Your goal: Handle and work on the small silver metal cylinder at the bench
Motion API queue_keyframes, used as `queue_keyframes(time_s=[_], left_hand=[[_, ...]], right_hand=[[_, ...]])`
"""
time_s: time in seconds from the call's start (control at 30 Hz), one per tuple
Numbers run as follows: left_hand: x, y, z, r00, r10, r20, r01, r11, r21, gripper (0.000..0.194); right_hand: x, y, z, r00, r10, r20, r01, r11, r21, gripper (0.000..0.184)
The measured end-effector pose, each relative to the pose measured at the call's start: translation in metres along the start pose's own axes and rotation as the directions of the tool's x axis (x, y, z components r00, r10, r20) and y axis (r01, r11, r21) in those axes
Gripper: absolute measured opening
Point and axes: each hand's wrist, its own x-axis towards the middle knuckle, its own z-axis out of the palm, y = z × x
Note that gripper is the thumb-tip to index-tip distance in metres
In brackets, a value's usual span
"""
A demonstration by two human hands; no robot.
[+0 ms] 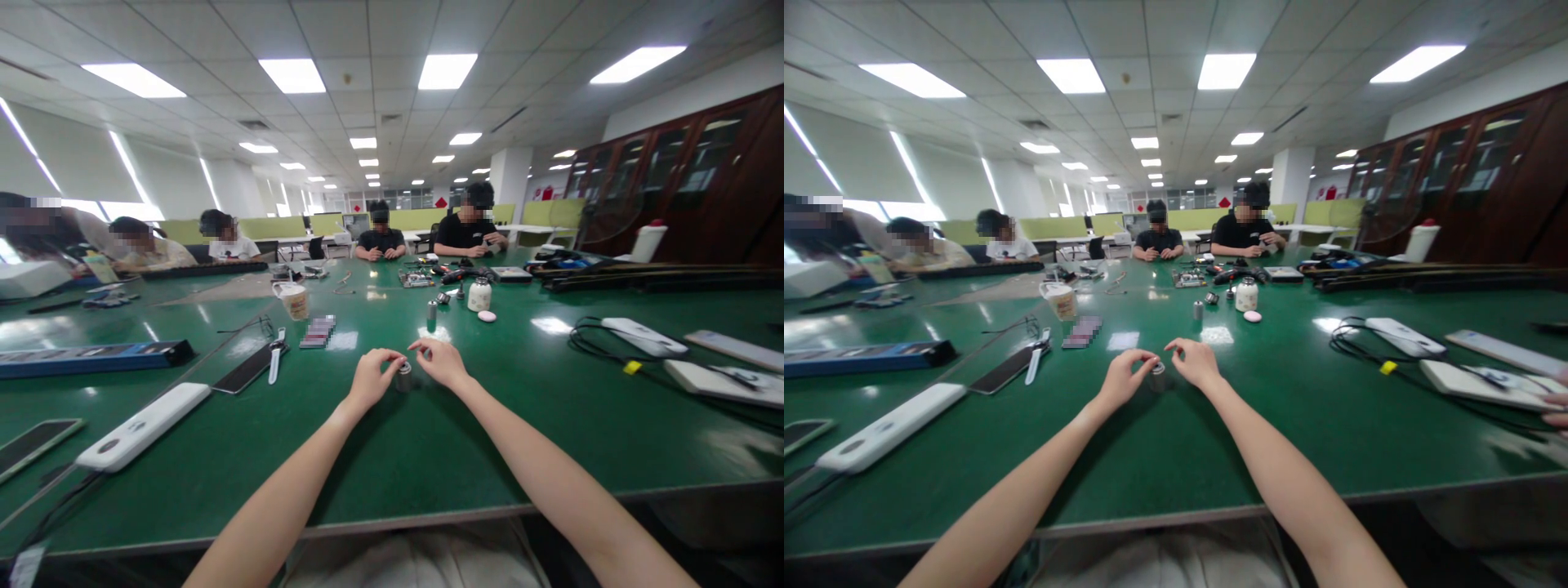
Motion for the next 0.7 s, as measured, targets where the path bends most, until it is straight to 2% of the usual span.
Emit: queue_keyframes(time_s=[0.2, 0.4, 0.47, 0.57, 0.7], left_hand=[[0.0, 0.002, -0.001, 1.0, -0.009, -0.005, 0.009, 1.0, -0.021, 0.019], [-0.001, 0.007, -0.002, 0.997, -0.044, 0.06, 0.048, 0.996, -0.071, 0.024], [-0.002, 0.007, -0.002, 0.995, -0.06, 0.08, 0.068, 0.993, -0.101, 0.029], [-0.005, 0.003, 0.0, 0.991, -0.064, 0.121, 0.078, 0.99, -0.114, 0.052], [-0.008, -0.004, 0.005, 0.981, -0.07, 0.183, 0.071, 0.997, 0.003, 0.045]], right_hand=[[0.0, 0.0, 0.0, 1.0, 0.005, 0.008, -0.005, 1.0, -0.002, 0.024], [0.0, 0.0, 0.001, 1.0, 0.018, -0.009, -0.018, 0.999, 0.034, 0.024], [0.001, 0.002, 0.002, 0.999, 0.045, -0.012, -0.044, 0.995, 0.089, 0.023], [0.005, 0.004, 0.005, 0.997, 0.078, -0.004, -0.075, 0.967, 0.244, 0.023], [0.008, 0.003, 0.008, 0.999, 0.028, 0.04, -0.041, 0.927, 0.372, 0.038]])
